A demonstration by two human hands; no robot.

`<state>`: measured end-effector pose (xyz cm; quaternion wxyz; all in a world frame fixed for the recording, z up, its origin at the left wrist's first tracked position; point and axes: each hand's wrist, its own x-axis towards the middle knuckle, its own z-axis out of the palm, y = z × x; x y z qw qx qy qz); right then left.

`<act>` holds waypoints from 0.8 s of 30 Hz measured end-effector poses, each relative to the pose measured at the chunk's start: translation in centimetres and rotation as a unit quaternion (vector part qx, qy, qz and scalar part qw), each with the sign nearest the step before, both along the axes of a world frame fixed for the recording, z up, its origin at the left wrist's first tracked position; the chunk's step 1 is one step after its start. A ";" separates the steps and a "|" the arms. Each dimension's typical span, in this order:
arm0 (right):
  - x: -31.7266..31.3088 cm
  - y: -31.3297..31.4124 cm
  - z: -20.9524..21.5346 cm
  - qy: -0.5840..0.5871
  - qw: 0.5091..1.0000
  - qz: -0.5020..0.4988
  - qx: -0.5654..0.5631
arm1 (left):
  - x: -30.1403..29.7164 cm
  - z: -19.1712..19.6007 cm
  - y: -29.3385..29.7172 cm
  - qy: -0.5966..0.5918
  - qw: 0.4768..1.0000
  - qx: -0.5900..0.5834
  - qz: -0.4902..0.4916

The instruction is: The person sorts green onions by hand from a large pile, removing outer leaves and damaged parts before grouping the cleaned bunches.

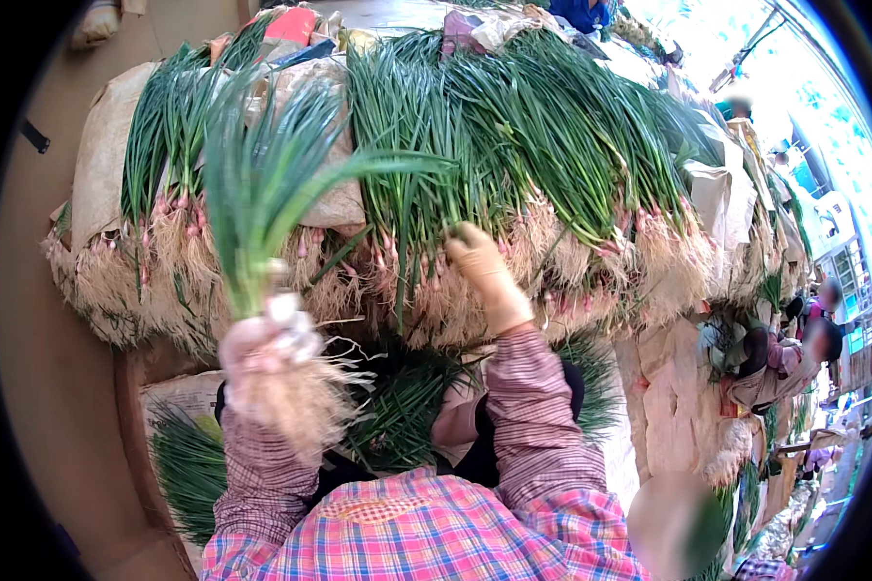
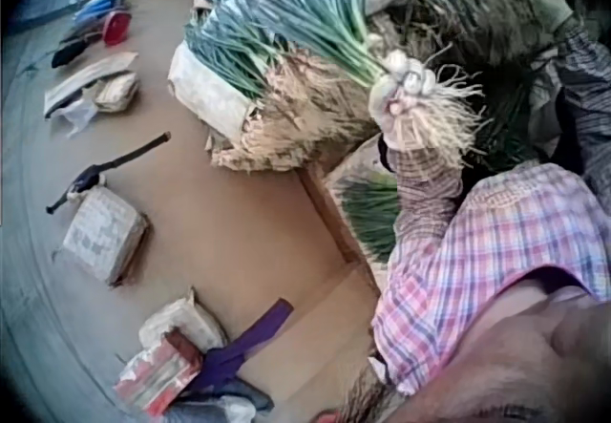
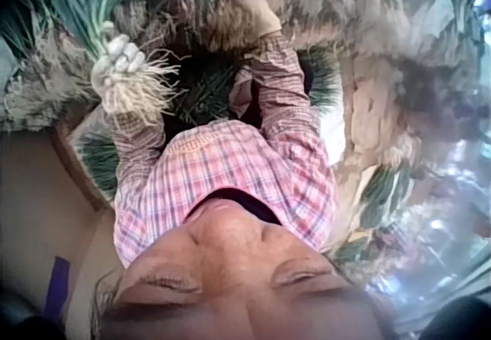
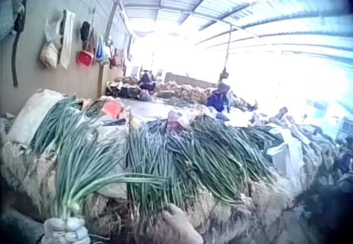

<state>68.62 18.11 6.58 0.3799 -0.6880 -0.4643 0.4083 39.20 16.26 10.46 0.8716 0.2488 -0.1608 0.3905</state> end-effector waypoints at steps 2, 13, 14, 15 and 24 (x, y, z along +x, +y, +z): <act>2.1 -2.0 4.2 0.186 0.981 0.022 0.043 | -2.1 1.4 1.9 -0.084 0.991 0.062 -0.079; 4.0 1.2 -3.4 -0.432 0.890 -0.122 0.083 | 4.6 0.3 -0.5 0.371 0.883 -0.092 0.271; 3.5 1.1 -3.0 -0.334 0.928 -0.133 0.100 | 4.7 -1.2 -0.4 0.368 0.887 -0.103 0.261; 3.5 0.8 -1.7 -0.304 0.943 -0.121 0.062 | 5.0 -1.9 -0.4 0.361 0.893 -0.114 0.244; 4.0 1.2 -2.6 -0.174 0.980 -0.091 0.028 | 6.1 -3.5 0.3 0.354 0.895 -0.109 0.250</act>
